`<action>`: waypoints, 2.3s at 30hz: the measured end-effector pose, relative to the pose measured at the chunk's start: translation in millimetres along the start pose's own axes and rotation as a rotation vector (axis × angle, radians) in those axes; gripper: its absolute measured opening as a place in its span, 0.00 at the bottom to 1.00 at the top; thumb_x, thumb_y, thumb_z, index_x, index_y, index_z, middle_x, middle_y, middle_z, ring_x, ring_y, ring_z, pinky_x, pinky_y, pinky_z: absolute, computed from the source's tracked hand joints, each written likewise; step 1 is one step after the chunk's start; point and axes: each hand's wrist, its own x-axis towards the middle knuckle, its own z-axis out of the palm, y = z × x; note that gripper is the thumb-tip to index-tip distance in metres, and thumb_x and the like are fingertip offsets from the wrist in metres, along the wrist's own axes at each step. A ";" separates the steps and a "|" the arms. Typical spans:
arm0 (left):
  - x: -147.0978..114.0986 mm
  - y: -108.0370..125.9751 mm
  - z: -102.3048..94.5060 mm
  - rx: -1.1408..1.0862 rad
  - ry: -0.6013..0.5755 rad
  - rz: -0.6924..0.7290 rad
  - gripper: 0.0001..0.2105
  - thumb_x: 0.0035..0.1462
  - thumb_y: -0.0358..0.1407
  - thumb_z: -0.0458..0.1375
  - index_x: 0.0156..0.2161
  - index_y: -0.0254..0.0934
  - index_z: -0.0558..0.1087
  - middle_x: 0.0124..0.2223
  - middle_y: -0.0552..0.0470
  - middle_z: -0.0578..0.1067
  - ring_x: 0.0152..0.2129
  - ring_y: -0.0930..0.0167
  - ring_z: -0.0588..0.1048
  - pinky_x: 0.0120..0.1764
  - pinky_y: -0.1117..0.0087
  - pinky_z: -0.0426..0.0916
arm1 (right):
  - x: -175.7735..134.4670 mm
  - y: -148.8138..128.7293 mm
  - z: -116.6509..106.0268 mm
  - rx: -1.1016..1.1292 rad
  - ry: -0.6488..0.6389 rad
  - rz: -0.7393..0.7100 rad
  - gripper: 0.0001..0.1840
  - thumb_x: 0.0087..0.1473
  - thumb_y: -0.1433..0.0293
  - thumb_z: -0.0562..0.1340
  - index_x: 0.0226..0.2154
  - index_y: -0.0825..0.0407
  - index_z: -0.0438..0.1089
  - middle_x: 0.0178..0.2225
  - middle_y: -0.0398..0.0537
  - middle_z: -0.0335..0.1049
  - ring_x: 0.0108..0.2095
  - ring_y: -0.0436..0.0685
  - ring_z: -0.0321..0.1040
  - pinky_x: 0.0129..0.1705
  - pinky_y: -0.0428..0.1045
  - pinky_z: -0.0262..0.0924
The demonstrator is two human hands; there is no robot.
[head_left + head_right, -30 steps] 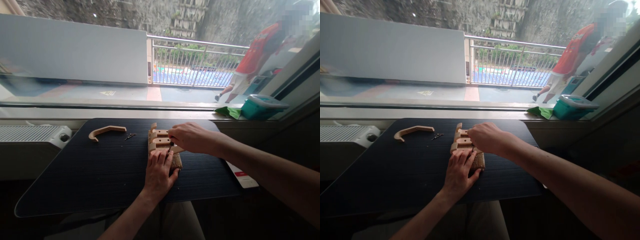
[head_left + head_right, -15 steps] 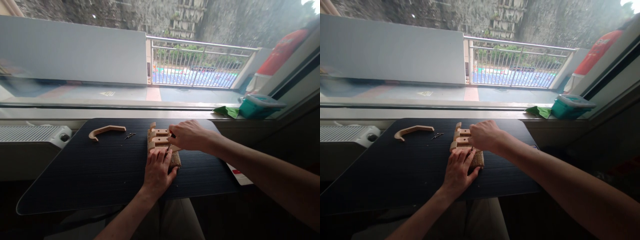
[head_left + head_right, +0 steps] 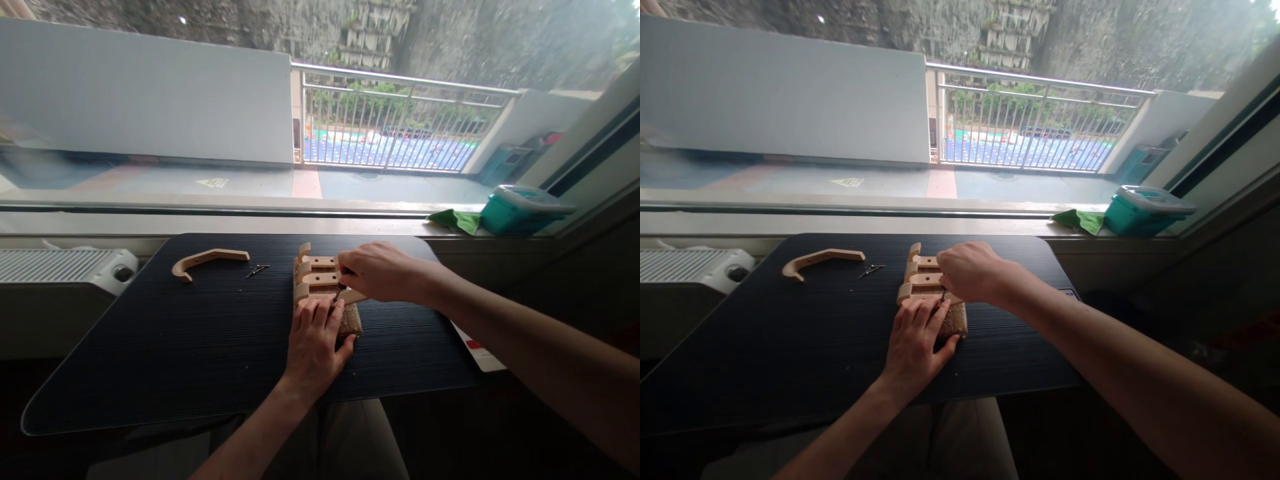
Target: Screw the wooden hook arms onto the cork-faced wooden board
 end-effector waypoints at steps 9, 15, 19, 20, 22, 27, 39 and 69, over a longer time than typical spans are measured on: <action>-0.6 2.7 -3.6 0.005 -0.004 0.005 0.23 0.53 0.42 0.55 0.54 0.36 0.65 0.53 0.45 0.66 0.50 0.61 0.61 0.55 0.57 0.55 | -3.3 -11.8 -4.4 -0.065 0.019 0.054 0.16 0.53 0.65 0.51 0.32 0.55 0.71 0.29 0.55 0.73 0.32 0.59 0.70 0.27 0.48 0.54; -0.9 2.1 -3.2 0.001 -0.001 0.005 0.23 0.54 0.42 0.54 0.54 0.37 0.64 0.53 0.46 0.66 0.51 0.61 0.60 0.56 0.57 0.53 | -7.9 -6.7 -11.7 -0.060 -0.037 -0.118 0.11 0.52 0.71 0.53 0.35 0.51 0.71 0.33 0.50 0.73 0.34 0.55 0.69 0.30 0.46 0.52; 0.2 1.0 -1.3 0.001 -0.004 0.000 0.23 0.53 0.42 0.55 0.54 0.37 0.64 0.53 0.46 0.66 0.51 0.61 0.60 0.56 0.57 0.53 | -3.0 -3.8 -6.8 -0.072 -0.010 -0.137 0.11 0.54 0.71 0.53 0.34 0.54 0.70 0.31 0.51 0.73 0.31 0.54 0.68 0.28 0.46 0.50; 0.5 0.6 -0.7 0.001 -0.003 0.002 0.23 0.53 0.42 0.55 0.54 0.37 0.64 0.54 0.46 0.66 0.51 0.61 0.60 0.56 0.57 0.53 | -1.9 -3.1 -5.0 -0.068 -0.006 -0.125 0.11 0.54 0.71 0.52 0.34 0.54 0.70 0.31 0.51 0.73 0.31 0.54 0.68 0.28 0.46 0.50; 0.7 0.0 0.2 0.001 -0.005 0.001 0.23 0.53 0.42 0.55 0.54 0.37 0.64 0.54 0.46 0.66 0.51 0.61 0.60 0.56 0.57 0.53 | -0.5 -1.2 -0.7 -0.057 0.008 -0.089 0.12 0.55 0.69 0.51 0.33 0.54 0.70 0.31 0.51 0.73 0.30 0.54 0.68 0.28 0.46 0.50; 0.0 0.2 0.3 0.011 -0.006 0.002 0.23 0.53 0.43 0.55 0.54 0.37 0.65 0.54 0.46 0.66 0.51 0.61 0.61 0.56 0.56 0.53 | -0.1 1.1 10.2 -0.011 0.070 0.034 0.17 0.55 0.64 0.49 0.33 0.55 0.70 0.32 0.53 0.74 0.32 0.57 0.69 0.28 0.48 0.52; -1.7 1.2 -0.9 0.021 0.007 0.011 0.23 0.53 0.43 0.55 0.53 0.37 0.66 0.53 0.46 0.66 0.51 0.61 0.61 0.55 0.57 0.55 | -8.8 -13.3 -6.1 -0.041 0.025 -0.038 0.12 0.52 0.68 0.52 0.36 0.52 0.68 0.31 0.51 0.73 0.31 0.57 0.69 0.27 0.47 0.50; 0.3 -1.1 3.5 0.016 -0.006 0.000 0.24 0.53 0.43 0.55 0.54 0.37 0.65 0.54 0.46 0.66 0.51 0.61 0.61 0.56 0.57 0.53 | -5.1 1.2 6.9 -0.019 0.029 -0.089 0.12 0.55 0.70 0.51 0.32 0.55 0.69 0.32 0.52 0.73 0.33 0.54 0.69 0.30 0.46 0.50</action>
